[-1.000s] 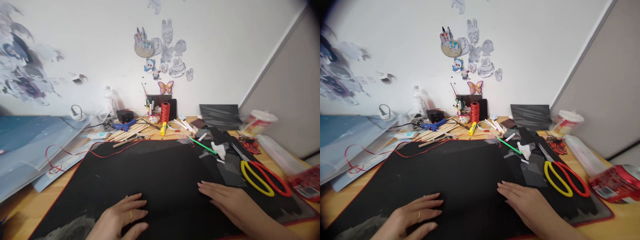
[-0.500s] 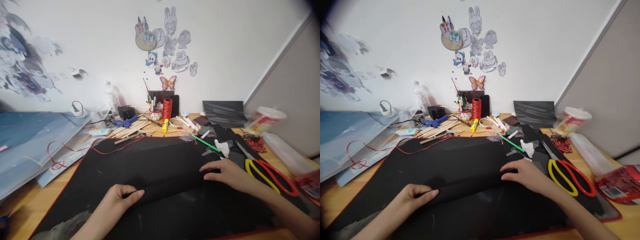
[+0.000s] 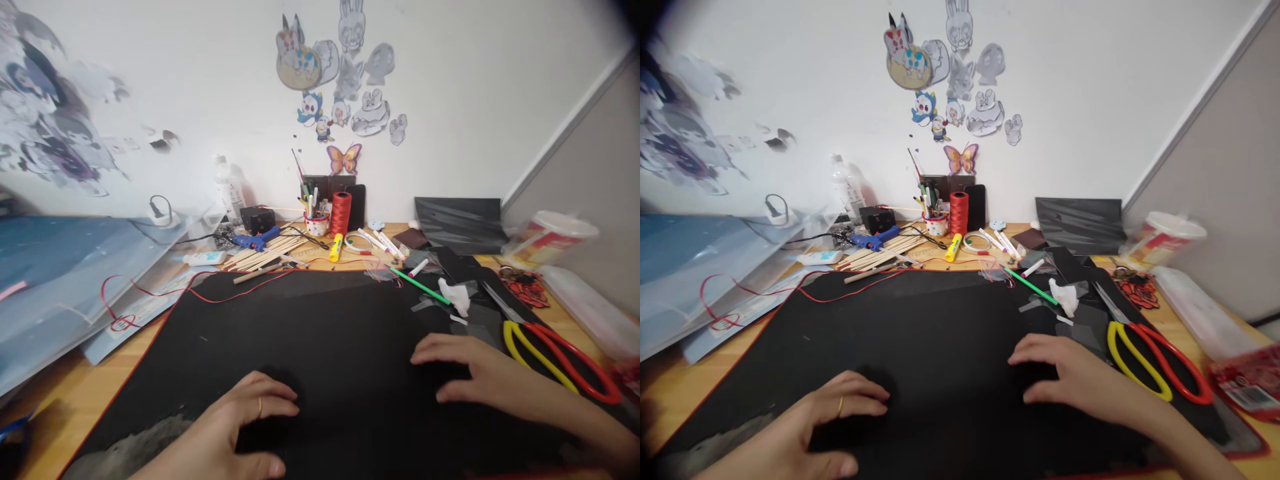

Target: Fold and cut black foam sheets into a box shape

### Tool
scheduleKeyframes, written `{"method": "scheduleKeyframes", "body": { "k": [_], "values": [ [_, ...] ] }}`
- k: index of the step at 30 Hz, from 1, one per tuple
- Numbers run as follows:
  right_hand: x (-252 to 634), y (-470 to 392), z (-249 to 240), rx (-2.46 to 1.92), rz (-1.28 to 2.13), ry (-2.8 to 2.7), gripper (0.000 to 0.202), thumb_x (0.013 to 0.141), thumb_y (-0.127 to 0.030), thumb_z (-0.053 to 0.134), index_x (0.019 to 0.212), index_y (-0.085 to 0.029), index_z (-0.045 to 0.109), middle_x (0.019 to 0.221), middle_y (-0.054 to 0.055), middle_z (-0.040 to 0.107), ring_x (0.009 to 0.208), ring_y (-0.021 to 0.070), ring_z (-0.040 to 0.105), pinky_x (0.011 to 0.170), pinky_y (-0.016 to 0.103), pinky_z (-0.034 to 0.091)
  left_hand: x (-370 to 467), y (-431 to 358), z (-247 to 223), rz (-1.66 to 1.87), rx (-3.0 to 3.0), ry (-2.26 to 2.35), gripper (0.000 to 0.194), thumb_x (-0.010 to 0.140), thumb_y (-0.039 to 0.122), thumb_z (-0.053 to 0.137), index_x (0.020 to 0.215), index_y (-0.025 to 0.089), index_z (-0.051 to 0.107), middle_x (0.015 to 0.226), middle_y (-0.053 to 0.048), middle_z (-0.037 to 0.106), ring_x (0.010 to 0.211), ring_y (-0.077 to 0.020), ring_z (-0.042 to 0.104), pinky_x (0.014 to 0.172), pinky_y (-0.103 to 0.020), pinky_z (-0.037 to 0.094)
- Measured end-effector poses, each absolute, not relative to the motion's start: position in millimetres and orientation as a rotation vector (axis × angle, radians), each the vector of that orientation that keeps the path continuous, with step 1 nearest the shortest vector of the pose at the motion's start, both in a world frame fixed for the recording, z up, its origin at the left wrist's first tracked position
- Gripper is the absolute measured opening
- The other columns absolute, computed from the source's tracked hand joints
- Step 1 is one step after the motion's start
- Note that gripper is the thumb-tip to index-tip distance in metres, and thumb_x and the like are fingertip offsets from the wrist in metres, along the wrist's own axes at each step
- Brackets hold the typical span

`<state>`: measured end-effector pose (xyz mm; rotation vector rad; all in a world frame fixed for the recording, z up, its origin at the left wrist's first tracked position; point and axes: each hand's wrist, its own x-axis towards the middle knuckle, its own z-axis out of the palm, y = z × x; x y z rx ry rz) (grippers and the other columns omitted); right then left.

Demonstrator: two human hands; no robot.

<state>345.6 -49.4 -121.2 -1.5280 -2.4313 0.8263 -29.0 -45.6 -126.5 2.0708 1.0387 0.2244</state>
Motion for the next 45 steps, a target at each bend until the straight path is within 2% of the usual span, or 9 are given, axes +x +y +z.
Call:
{"method": "scheduleKeyframes", "body": {
  "k": [3,5,9,12,15,18,24,36,45],
  "values": [
    [347,-72,-128,-1.525,0.498,-2.556,0.046,0.069,-0.035,0.068,0.114,-0.036,0.058,0.125,0.001,0.055,0.107,0.0224,0.057,0.088,0.033,0.049,-35,-57,-134,0.113,2.395,0.895,0.044,0.077,0.036,0.061,0.12,0.034,0.053,0.134,-0.001,0.048,0.123,-0.0239,0.041,0.096,-0.036,0.042],
    [341,-83,-136,-1.546,0.287,-2.61,0.051,0.07,-0.034,0.067,0.12,-0.034,0.054,0.125,0.003,0.054,0.106,0.0235,0.057,0.085,0.034,0.051,-33,-63,-143,0.086,2.556,0.901,0.047,0.08,0.041,0.056,0.125,0.033,0.048,0.136,-0.003,0.045,0.125,-0.0279,0.039,0.094,-0.04,0.044],
    [317,-96,-157,-1.527,-0.08,-2.62,0.055,0.074,-0.04,0.062,0.125,-0.023,0.051,0.126,0.01,0.054,0.11,0.0275,0.054,0.085,0.039,0.052,-18,-72,-159,0.12,2.716,1.049,0.043,0.085,0.046,0.047,0.124,0.029,0.05,0.134,-0.005,0.048,0.123,-0.0318,0.04,0.094,-0.05,0.042],
    [293,-96,-169,-1.389,-0.18,-2.696,0.068,0.075,-0.045,0.059,0.134,-0.015,0.039,0.136,0.014,0.042,0.119,0.032,0.044,0.089,0.046,0.047,-8,-75,-165,0.161,2.785,1.065,0.041,0.084,0.041,0.051,0.122,0.026,0.052,0.132,-0.008,0.049,0.121,-0.0342,0.042,0.09,-0.055,0.042],
    [271,-90,-168,-1.26,-0.069,-2.824,0.075,0.078,-0.051,0.052,0.138,-0.012,0.03,0.142,0.015,0.031,0.127,0.0339,0.033,0.092,0.052,0.043,-2,-77,-163,0.096,2.841,1.114,0.04,0.082,0.036,0.055,0.121,0.025,0.053,0.132,-0.008,0.049,0.12,-0.0358,0.044,0.086,-0.059,0.043],
    [257,-81,-163,-1.166,0.128,-2.914,0.074,0.081,-0.055,0.044,0.139,-0.011,0.027,0.143,0.015,0.025,0.13,0.0314,0.027,0.097,0.051,0.038,1,-77,-159,0.015,2.879,1.104,0.041,0.081,0.036,0.057,0.12,0.024,0.053,0.131,-0.009,0.049,0.118,-0.0368,0.045,0.083,-0.06,0.044],
    [265,-76,-162,-1.324,0.316,-2.788,0.069,0.084,-0.043,0.047,0.142,-0.018,0.018,0.146,0.008,0.019,0.133,0.0238,0.021,0.104,0.042,0.031,0,-74,-159,-0.027,2.871,1.097,0.043,0.079,0.037,0.061,0.12,0.027,0.054,0.13,-0.01,0.05,0.117,-0.0367,0.046,0.085,-0.058,0.045],
    [279,-73,-159,-1.572,0.452,-2.672,0.061,0.089,-0.045,0.036,0.142,-0.022,0.016,0.148,0.003,0.013,0.135,0.0219,0.013,0.106,0.043,0.026,14,-55,-134,-0.158,2.713,1.125,0.041,0.083,0.023,0.054,0.124,0.025,0.051,0.136,-0.008,0.042,0.125,-0.0335,0.036,0.093,-0.057,0.039],
    [284,-67,-147,-1.628,0.485,-2.635,0.063,0.085,-0.054,0.039,0.14,-0.033,0.019,0.148,0.0,0.017,0.135,0.027,0.011,0.104,0.058,0.017,20,-49,-125,-0.322,2.7,1.112,0.043,0.083,0.022,0.052,0.126,0.023,0.049,0.137,-0.011,0.037,0.123,-0.0341,0.038,0.091,-0.056,0.04]
  ]
}}
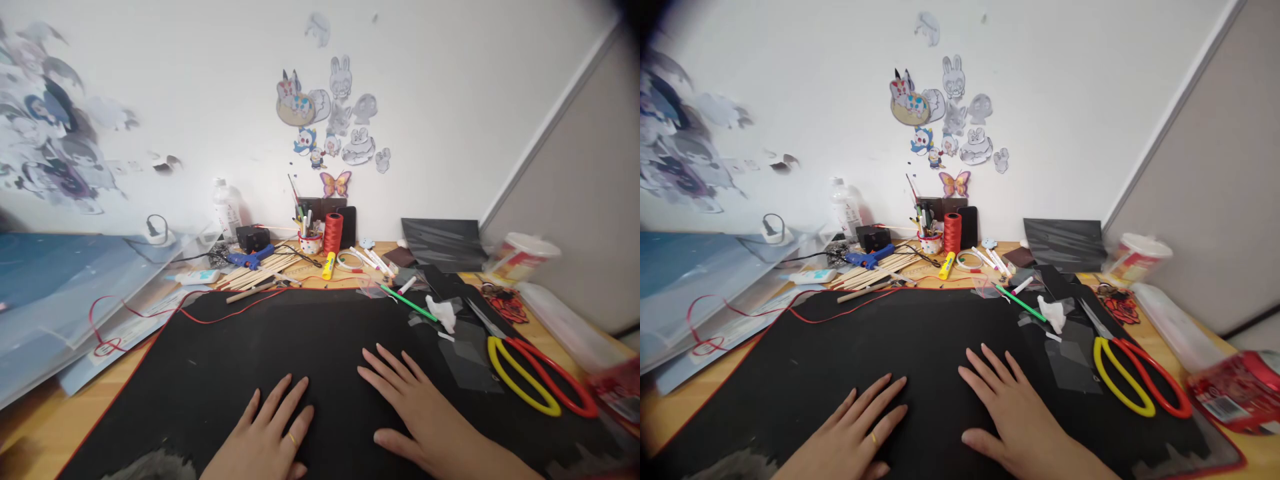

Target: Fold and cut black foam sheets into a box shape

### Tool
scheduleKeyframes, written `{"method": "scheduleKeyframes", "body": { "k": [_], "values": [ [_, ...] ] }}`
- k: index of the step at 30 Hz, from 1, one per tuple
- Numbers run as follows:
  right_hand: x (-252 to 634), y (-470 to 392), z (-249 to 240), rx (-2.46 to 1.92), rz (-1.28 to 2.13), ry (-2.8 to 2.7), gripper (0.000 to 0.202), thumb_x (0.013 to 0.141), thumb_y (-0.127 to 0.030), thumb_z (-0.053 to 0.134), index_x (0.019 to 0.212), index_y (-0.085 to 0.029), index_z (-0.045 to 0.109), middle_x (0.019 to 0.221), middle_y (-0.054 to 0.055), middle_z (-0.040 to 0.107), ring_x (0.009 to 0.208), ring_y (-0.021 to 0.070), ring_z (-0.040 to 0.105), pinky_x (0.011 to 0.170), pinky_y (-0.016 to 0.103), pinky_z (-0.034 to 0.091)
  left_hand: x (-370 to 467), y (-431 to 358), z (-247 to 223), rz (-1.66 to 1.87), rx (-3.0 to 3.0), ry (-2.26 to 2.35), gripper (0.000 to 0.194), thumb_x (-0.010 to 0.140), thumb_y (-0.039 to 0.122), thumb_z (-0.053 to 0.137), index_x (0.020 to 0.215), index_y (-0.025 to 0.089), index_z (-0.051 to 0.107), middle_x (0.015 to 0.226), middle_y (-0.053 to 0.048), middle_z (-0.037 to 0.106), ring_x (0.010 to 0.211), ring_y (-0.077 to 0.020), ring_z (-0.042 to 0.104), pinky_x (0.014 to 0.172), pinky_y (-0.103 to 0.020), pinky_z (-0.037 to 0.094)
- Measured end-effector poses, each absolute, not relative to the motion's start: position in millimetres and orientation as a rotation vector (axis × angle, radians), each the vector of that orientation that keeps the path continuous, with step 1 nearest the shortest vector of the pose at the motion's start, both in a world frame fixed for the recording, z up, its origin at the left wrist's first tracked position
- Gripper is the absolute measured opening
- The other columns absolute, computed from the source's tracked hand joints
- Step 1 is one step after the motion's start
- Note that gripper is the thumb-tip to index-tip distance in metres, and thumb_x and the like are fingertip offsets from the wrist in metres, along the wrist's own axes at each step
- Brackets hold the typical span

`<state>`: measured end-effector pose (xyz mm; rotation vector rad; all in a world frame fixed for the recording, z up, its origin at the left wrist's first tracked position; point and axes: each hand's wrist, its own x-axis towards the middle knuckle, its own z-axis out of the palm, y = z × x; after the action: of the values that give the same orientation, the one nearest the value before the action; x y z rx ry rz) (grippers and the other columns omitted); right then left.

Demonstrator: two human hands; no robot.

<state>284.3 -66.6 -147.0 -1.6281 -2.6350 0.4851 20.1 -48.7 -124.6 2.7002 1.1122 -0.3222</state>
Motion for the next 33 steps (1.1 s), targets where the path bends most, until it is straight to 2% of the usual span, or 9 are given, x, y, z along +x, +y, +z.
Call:
{"method": "scheduleKeyframes", "body": {
  "k": [4,9,17,25,30,33],
  "values": [
    [293,-68,-149,-1.661,0.466,-2.604,0.065,0.084,-0.055,0.04,0.141,-0.031,0.018,0.148,0.002,0.015,0.135,0.0251,0.013,0.106,0.052,0.019,16,-49,-137,-0.218,2.775,1.081,0.058,0.08,0.014,0.053,0.133,0.032,0.036,0.14,-0.009,0.032,0.126,-0.0342,0.033,0.091,-0.058,0.038],
    [310,-70,-155,-1.722,0.432,-2.547,0.066,0.086,-0.054,0.037,0.141,-0.027,0.014,0.149,0.002,0.015,0.135,0.0209,0.015,0.109,0.044,0.016,11,-50,-157,-0.186,2.897,1.091,0.066,0.077,0.008,0.053,0.133,0.034,0.032,0.139,-0.008,0.032,0.125,-0.0333,0.034,0.089,-0.058,0.041],
    [320,-70,-154,-1.833,0.395,-2.536,0.068,0.086,-0.059,0.029,0.142,-0.025,0.012,0.149,0.0,0.011,0.135,0.0177,0.012,0.11,0.041,0.015,9,-48,-166,-0.146,3.084,1.031,0.063,0.075,0.011,0.056,0.132,0.031,0.037,0.134,-0.009,0.037,0.117,-0.0343,0.044,0.081,-0.054,0.048],
    [321,-70,-157,-1.812,0.356,-2.55,0.067,0.087,-0.058,0.029,0.142,-0.025,0.011,0.149,0.0,0.011,0.135,0.0176,0.013,0.11,0.042,0.017,8,-48,-164,-0.05,3.23,0.994,0.059,0.075,0.016,0.058,0.131,0.029,0.041,0.132,-0.01,0.041,0.114,-0.0329,0.049,0.077,-0.05,0.052],
    [323,-70,-163,-1.774,0.334,-2.535,0.065,0.087,-0.054,0.033,0.142,-0.025,0.012,0.148,0.002,0.013,0.135,0.02,0.014,0.109,0.045,0.018,8,-51,-158,0.007,3.26,0.986,0.055,0.078,0.019,0.055,0.131,0.027,0.041,0.132,-0.008,0.045,0.113,-0.0314,0.052,0.076,-0.048,0.054],
    [325,-78,-160,-1.748,0.292,-2.571,0.065,0.087,-0.052,0.034,0.142,-0.024,0.013,0.148,0.003,0.015,0.134,0.0224,0.018,0.106,0.047,0.023,2,-50,-153,0.03,3.298,0.922,0.054,0.079,0.019,0.051,0.131,0.026,0.04,0.131,-0.008,0.047,0.113,-0.0289,0.052,0.078,-0.043,0.053]
  ]
}}
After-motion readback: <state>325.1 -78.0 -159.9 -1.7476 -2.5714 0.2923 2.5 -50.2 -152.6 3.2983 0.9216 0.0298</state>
